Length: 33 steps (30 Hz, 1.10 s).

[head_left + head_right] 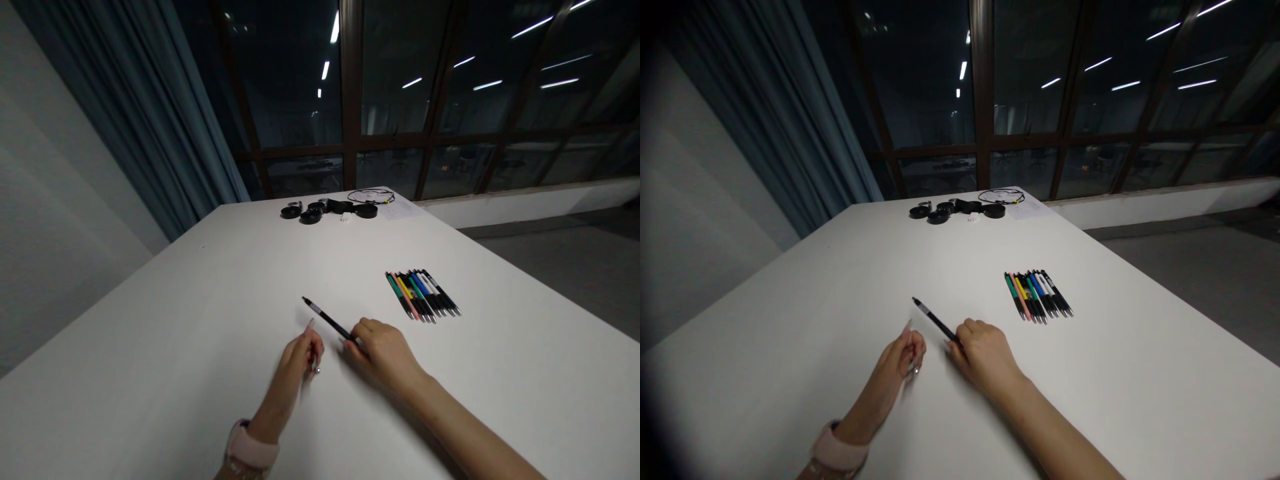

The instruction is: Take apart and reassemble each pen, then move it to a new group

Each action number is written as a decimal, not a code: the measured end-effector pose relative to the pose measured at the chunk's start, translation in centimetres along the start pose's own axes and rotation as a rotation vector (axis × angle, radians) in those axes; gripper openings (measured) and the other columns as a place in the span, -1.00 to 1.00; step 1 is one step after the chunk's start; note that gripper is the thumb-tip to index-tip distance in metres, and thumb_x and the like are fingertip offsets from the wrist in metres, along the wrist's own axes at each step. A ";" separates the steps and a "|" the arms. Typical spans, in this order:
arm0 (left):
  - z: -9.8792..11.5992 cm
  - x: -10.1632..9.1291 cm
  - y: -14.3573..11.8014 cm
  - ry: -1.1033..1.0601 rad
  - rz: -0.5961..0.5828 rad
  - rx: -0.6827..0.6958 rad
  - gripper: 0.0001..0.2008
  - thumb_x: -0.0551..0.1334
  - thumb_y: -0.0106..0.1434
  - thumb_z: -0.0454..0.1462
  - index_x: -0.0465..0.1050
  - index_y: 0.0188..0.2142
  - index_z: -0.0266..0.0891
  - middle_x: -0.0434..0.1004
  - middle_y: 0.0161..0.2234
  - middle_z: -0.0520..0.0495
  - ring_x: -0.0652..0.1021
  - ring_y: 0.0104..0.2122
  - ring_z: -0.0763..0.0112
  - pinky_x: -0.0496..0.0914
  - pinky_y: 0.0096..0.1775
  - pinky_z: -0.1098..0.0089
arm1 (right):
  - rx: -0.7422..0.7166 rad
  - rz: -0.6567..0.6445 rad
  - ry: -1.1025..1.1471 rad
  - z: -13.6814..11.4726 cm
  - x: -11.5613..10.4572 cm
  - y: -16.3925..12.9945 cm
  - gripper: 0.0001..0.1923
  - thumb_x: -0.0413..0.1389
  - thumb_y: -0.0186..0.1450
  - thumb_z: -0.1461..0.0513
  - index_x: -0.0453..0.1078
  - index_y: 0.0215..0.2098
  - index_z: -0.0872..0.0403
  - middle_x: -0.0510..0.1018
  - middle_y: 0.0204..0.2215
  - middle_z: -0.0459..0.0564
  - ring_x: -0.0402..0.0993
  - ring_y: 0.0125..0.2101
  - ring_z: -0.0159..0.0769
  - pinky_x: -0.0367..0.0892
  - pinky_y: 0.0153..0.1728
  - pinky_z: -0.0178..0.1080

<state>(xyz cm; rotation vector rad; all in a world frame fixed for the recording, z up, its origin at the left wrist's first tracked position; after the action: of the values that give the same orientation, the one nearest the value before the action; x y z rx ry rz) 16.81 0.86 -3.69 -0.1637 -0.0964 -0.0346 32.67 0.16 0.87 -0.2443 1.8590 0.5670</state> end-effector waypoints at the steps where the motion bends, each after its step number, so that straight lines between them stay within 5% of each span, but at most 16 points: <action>1: 0.2 -0.1 0.0 0.000 0.008 0.019 -0.35 0.19 -0.04 0.34 0.27 -0.65 -0.20 0.18 -0.71 0.11 0.21 -0.67 0.55 0.12 -0.61 0.49 | 0.095 -0.015 -0.012 1.1 -0.1 0.1 -0.80 0.04 0.39 0.18 0.44 -0.33 0.07 0.58 -0.37 0.06 0.49 -0.38 -0.21 0.24 -0.40 -0.25; 8: 0.2 0.0 -0.2 0.024 0.001 0.042 -0.38 0.22 0.00 0.29 0.24 -0.68 -0.20 0.13 -0.73 0.13 0.17 -0.69 0.57 0.06 -0.62 0.47 | 0.531 -0.060 -0.191 8.3 -2.0 -0.2 -0.72 -0.01 0.39 0.14 0.48 -0.31 0.10 0.64 -0.30 0.16 0.58 -0.27 -0.09 0.30 -0.39 -0.23; 12: 0.4 0.1 -0.3 0.046 0.008 0.078 -0.40 0.23 0.04 0.26 0.25 -0.69 -0.20 0.14 -0.72 0.12 0.18 -0.67 0.55 0.09 -0.59 0.46 | 0.663 -0.177 -0.201 10.5 -2.0 -0.9 -0.64 0.02 0.38 0.06 0.54 -0.31 0.13 0.66 -0.34 0.23 0.61 -0.30 0.02 0.35 -0.38 -0.16; 25: 0.5 0.2 -0.3 0.080 0.012 0.068 -0.41 0.24 0.01 0.25 0.23 -0.69 -0.19 0.12 -0.71 0.13 0.15 -0.66 0.55 0.06 -0.58 0.46 | 0.705 -0.212 -0.214 12.1 -1.9 -1.3 -0.56 0.01 0.39 0.01 0.58 -0.33 0.14 0.66 -0.32 0.26 0.61 -0.27 0.03 0.35 -0.39 -0.18; 33: 0.8 0.3 -0.2 0.202 0.022 0.058 -0.41 0.12 0.07 0.28 0.18 -0.66 -0.16 0.07 -0.70 0.16 0.14 -0.67 0.54 0.06 -0.60 0.46 | 0.556 -0.162 -0.067 8.3 -3.9 -1.7 -0.50 -0.13 0.45 0.01 0.47 -0.44 0.05 0.64 -0.43 0.08 0.59 -0.38 -0.11 0.24 -0.47 -0.25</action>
<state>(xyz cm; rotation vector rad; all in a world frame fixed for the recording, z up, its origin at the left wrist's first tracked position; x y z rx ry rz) 17.03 0.77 -2.80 -0.1030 0.1054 -0.0259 41.67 2.33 1.89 -0.0031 1.8347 -0.0625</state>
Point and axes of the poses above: each hand's wrist, its own y-axis towards the middle knuckle, its own x-axis out of the palm, z = x × y, the point moved 6 cm from there along y, towards the middle knuckle
